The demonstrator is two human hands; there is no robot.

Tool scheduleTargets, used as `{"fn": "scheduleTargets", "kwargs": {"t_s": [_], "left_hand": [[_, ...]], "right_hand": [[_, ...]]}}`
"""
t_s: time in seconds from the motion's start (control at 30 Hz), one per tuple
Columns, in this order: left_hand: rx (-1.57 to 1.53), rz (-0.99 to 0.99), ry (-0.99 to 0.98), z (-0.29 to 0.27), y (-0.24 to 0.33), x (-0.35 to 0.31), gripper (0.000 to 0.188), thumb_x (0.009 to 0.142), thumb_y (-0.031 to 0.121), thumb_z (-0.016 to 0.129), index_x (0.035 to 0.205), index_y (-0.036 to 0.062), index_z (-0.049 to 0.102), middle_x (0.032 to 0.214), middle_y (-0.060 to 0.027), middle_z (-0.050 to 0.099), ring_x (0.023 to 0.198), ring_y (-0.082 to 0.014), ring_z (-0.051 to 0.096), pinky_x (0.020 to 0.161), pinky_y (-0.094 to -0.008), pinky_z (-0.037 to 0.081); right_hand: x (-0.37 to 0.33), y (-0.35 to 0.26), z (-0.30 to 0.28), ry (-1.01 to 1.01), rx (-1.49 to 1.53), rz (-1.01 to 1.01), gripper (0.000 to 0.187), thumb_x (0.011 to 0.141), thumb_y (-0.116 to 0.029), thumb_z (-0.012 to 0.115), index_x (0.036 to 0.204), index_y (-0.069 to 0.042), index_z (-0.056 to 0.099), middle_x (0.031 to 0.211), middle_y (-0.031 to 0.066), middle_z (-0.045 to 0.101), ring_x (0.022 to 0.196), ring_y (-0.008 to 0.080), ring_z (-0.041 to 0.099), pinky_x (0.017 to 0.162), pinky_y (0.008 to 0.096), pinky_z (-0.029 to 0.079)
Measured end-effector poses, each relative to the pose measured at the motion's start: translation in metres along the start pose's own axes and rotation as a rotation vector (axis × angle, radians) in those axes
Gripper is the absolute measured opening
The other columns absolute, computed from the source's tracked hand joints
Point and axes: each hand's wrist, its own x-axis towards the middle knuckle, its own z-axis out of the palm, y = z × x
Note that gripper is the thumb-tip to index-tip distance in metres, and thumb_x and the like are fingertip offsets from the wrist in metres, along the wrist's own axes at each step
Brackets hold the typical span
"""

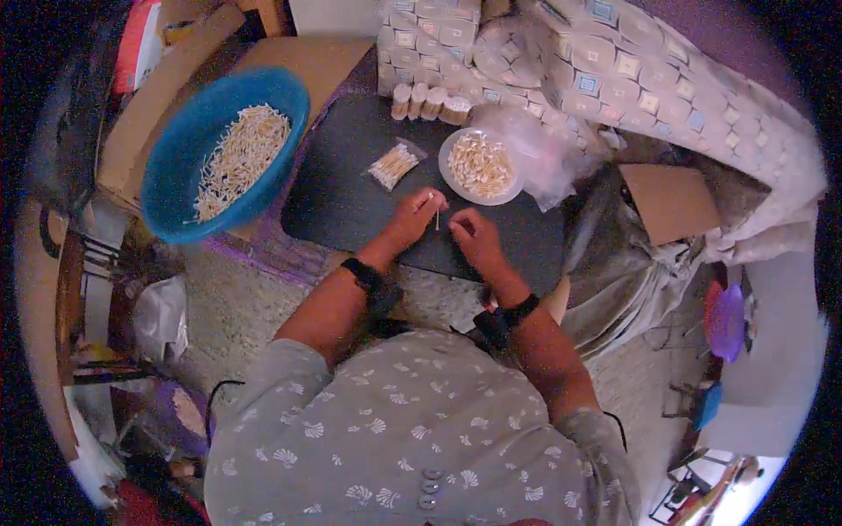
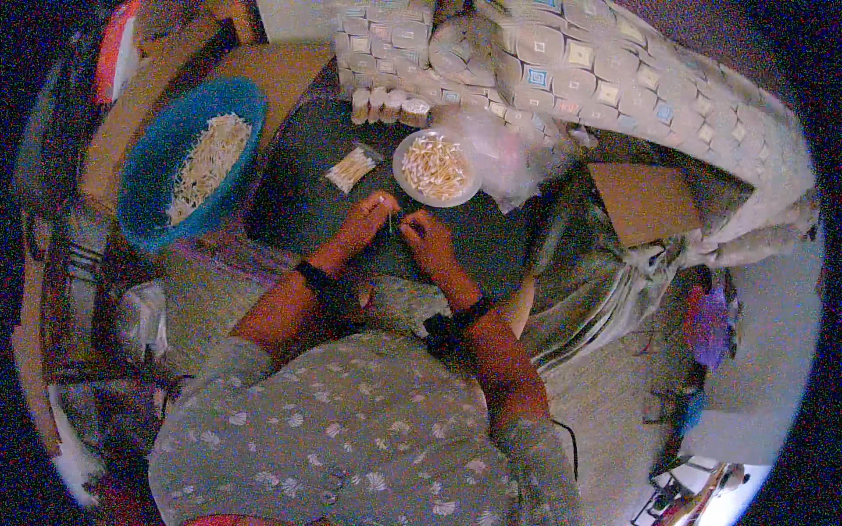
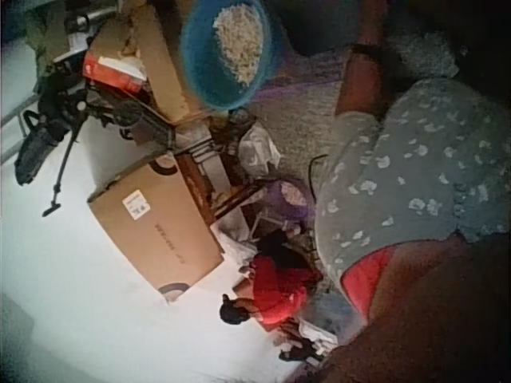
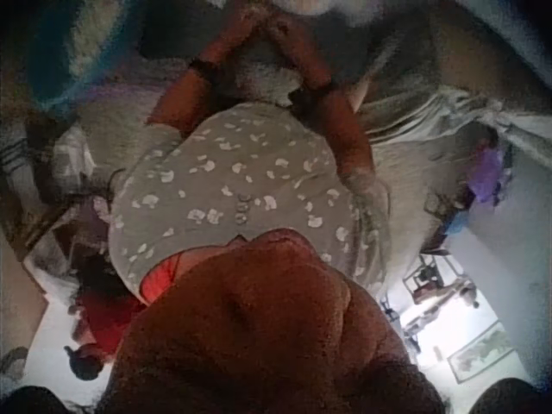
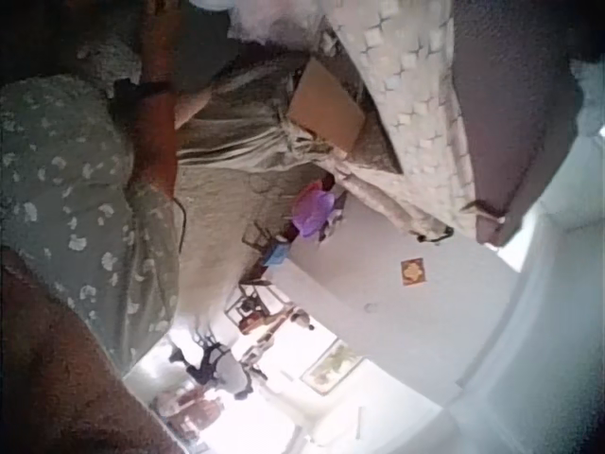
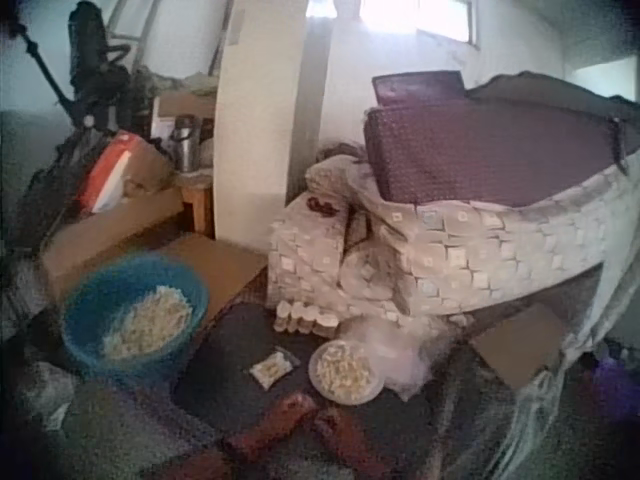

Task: Packaging cotton swabs into small plastic bags.

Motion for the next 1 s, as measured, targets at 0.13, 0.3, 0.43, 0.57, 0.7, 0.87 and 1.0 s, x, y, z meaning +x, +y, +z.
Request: {"fn": "scheduleTargets", "kwargs": {"t_s": [0.13,0.3,0.43,0.57,0.7,0.87,1.0], "left_hand": [[-0.029,-0.019,0.042,0.001,-0.006,-0.003,0.026,0.097,0.023,0.045,0.086,0.0033,0.057,0.078,-0.0033,0.060,0.072,-0.0096,0.055,0.065,-0.0257,0.046],[-0.180,0.114,0.070,0.008,-0.016,-0.002,0.024,0.097,0.021,0.042,0.085,0.0041,0.054,0.074,-0.0030,0.057,0.066,-0.0107,0.054,0.062,-0.0261,0.045],[-0.181,0.076,0.015,0.004,-0.013,-0.002,0.020,0.096,0.019,0.043,0.084,0.0050,0.051,0.072,-0.0034,0.056,0.064,-0.0122,0.053,0.059,-0.0280,0.045],[0.017,0.097,0.008,0.002,-0.011,-0.003,0.017,0.093,0.019,0.049,0.084,0.0051,0.050,0.070,-0.0046,0.055,0.064,-0.0140,0.054,0.058,-0.0304,0.044],[0.167,0.086,0.038,0.008,-0.008,-0.001,0.016,0.091,0.020,0.053,0.087,0.0043,0.052,0.070,-0.0061,0.056,0.064,-0.0160,0.054,0.060,-0.0320,0.044],[0.102,0.124,0.062,0.008,-0.016,-0.002,0.018,0.089,0.021,0.057,0.089,0.0034,0.057,0.075,-0.0089,0.059,0.067,-0.0177,0.056,0.062,-0.0329,0.044],[0.053,0.137,0.039,0.013,-0.015,0.000,0.018,0.089,0.021,0.057,0.088,0.0030,0.057,0.075,-0.0094,0.060,0.067,-0.0179,0.056,0.062,-0.0333,0.044]], "right_hand": [[0.008,-0.019,-0.024,0.051,0.011,0.124,0.016,0.086,-0.018,0.060,0.094,-0.005,0.060,0.088,0.0126,0.064,0.080,0.0268,0.063,0.075,0.0367,0.049],[0.047,-0.014,-0.061,0.160,-0.143,-0.152,0.018,0.083,-0.020,0.062,0.093,-0.006,0.060,0.086,0.0125,0.065,0.073,0.0281,0.064,0.069,0.0377,0.051],[0.078,-0.004,-0.069,0.131,-0.333,-0.169,0.016,0.081,-0.019,0.062,0.088,-0.005,0.057,0.082,0.0120,0.064,0.072,0.0257,0.061,0.066,0.0366,0.050],[0.096,-0.003,-0.061,0.125,-0.565,-0.100,0.023,0.076,-0.022,0.064,0.089,-0.004,0.057,0.080,0.0161,0.064,0.074,0.0337,0.063,0.069,0.0404,0.050],[0.105,0.006,-0.061,0.079,-0.626,-0.001,0.025,0.076,-0.024,0.061,0.091,-0.005,0.057,0.080,0.0176,0.064,0.077,0.0359,0.063,0.071,0.0427,0.050],[0.102,-0.008,-0.060,-0.019,-0.743,-0.036,0.026,0.081,-0.024,0.053,0.089,0.001,0.058,0.089,0.0227,0.061,0.082,0.0404,0.062,0.073,0.0483,0.051],[0.102,0.007,-0.067,0.049,-0.670,-0.019,0.023,0.075,-0.023,0.059,0.091,-0.006,0.060,0.082,0.0175,0.065,0.079,0.0360,0.063,0.072,0.0436,0.050]]}}
